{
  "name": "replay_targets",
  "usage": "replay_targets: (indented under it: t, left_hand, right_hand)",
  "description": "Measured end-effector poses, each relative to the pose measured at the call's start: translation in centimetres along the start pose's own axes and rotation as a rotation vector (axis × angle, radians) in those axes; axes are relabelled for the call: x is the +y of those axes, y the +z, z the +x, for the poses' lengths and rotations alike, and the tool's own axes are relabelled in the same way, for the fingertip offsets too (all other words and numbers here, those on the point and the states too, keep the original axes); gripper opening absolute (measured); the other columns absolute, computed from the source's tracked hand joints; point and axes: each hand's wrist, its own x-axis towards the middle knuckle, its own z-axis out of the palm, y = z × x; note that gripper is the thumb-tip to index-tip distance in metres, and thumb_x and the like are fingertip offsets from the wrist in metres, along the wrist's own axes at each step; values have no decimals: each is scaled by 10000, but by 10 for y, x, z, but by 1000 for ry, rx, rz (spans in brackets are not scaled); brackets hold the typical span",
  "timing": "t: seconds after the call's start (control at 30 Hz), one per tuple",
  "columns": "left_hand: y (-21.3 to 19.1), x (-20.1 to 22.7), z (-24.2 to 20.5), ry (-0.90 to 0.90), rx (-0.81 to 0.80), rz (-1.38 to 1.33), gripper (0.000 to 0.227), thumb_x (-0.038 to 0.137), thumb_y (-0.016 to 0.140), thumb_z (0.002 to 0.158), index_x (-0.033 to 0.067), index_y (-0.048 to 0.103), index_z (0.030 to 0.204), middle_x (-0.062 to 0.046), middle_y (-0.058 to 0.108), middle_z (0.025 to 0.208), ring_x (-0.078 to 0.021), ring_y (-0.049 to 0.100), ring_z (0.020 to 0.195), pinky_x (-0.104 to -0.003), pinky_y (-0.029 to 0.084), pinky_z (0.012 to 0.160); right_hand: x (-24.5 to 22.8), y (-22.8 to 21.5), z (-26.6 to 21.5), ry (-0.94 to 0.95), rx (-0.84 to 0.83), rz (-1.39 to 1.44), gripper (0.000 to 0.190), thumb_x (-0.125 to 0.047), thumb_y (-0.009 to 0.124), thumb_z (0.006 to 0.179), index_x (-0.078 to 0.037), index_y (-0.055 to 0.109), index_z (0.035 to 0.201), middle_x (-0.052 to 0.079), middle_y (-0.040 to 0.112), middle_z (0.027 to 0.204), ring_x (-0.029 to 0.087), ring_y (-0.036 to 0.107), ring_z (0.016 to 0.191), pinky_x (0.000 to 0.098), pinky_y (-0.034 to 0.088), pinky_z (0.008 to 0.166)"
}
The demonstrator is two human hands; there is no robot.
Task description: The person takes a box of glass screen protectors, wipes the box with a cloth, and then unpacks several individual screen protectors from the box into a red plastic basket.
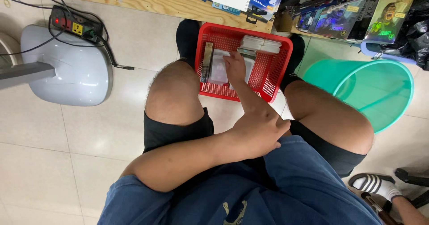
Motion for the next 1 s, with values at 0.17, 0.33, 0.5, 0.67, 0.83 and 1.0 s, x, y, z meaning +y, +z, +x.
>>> replay_targets:
  t: [0.17,0.33,0.5,0.67,0.83,1.0]
  left_hand:
    - [6,-5,9,-3,37,101,510,385,741,874,100,556,1255,-251,662,1052,-448,690,1001,-555,600,675]
    - [-76,-13,-3,-83,287,-52,363,387,642,951,158,607,1230,-169,733,939,-401,747,896,-525,602,658]
    - [-118,-66,-11,-231,888,-112,353,355,542,1030,85,652,1229,-53,751,1029,-189,713,927,-329,566,760]
    - [-133,-54,-18,-464,542,-440,643,414,639,951,118,414,1476,-136,520,1491,-317,548,1327,-449,487,1005]
    - [-132,-27,2,-536,350,-703,560,472,609,847,195,612,1334,2,718,1291,-201,694,1130,-354,567,828]
    - [-123,-29,18,-539,314,-912,525,369,623,886,140,636,1358,-52,705,1347,-250,687,1238,-469,673,858]
  right_hand:
    - [15,3,15,51,-20,127,117,-120,743,964,-134,817,1053,93,754,940,353,736,911,423,597,823]
    - [5,-38,56,283,-60,13,149,-335,702,949,-280,768,1071,34,760,923,324,725,974,485,567,848]
    - [-122,-218,109,-47,10,209,225,30,650,843,-94,738,1009,97,782,951,230,732,800,348,599,693]
    - [-228,-366,80,-146,-9,353,126,-99,614,1051,-43,725,1038,30,693,846,118,607,642,266,531,537]
    - [-241,-387,48,-93,211,572,97,-90,657,1019,-31,733,1021,41,670,777,106,583,609,234,478,544]
    - [-239,-388,52,-59,292,715,92,-74,683,985,-30,755,1022,49,707,817,101,598,658,230,525,557]
